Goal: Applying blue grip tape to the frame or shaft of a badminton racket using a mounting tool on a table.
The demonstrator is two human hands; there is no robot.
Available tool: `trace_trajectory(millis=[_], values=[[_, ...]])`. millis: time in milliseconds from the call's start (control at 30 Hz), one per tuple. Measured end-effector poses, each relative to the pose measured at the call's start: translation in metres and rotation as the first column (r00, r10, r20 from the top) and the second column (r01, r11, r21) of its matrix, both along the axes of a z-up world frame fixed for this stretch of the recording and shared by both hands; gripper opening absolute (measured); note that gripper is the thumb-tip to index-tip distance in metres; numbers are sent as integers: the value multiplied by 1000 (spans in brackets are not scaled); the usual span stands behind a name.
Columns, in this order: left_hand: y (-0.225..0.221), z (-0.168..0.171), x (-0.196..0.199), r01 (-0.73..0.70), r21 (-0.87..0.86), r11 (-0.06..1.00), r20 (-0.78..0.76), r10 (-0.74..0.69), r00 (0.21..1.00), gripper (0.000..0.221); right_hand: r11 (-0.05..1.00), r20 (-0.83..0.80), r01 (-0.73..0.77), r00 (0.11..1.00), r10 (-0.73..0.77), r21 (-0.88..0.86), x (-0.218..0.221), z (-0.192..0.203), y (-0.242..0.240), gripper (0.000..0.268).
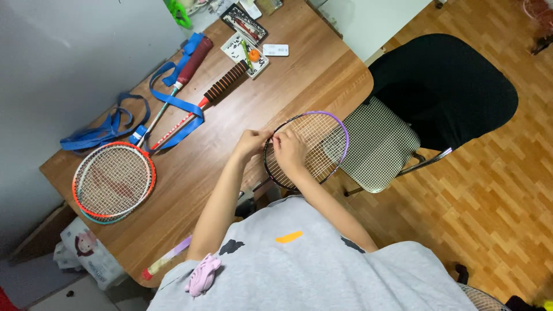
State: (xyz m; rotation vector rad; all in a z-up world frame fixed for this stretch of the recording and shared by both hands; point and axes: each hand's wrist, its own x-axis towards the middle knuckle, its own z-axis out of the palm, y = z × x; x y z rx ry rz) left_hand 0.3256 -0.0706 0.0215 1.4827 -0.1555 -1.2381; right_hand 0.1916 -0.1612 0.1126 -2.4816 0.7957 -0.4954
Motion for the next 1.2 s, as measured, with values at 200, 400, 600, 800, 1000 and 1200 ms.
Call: trace_trajectory(millis=[200, 400, 600, 800, 1000, 1200], values=[[4, -25, -2, -37, 157, 987, -100, 53, 994, 42, 999, 9, -41, 999, 41, 34, 1, -2, -4, 11], [-4, -38, -9, -161, 84, 983, 3, 162, 987, 21, 996, -21, -38, 999, 40, 79, 2, 1, -6, 11], [-6, -10, -6, -159, 137, 978, 392, 94, 915, 31, 997, -69, -50, 996, 54, 56, -2, 11, -3, 11], [10, -13, 16, -209, 26, 978, 5, 209, 978, 27, 996, -60, -78, 995, 80, 39, -3, 10, 1, 11], [15, -5, 6, -386, 29, 922, -602, 324, 730, 20, 998, -34, -46, 998, 47, 47, 0, 6, -3, 11], [26, -50, 11, -637, -10, 770, -840, 339, 424, 15, 994, 30, -106, 994, 107, -25, -7, 30, 10, 14]])
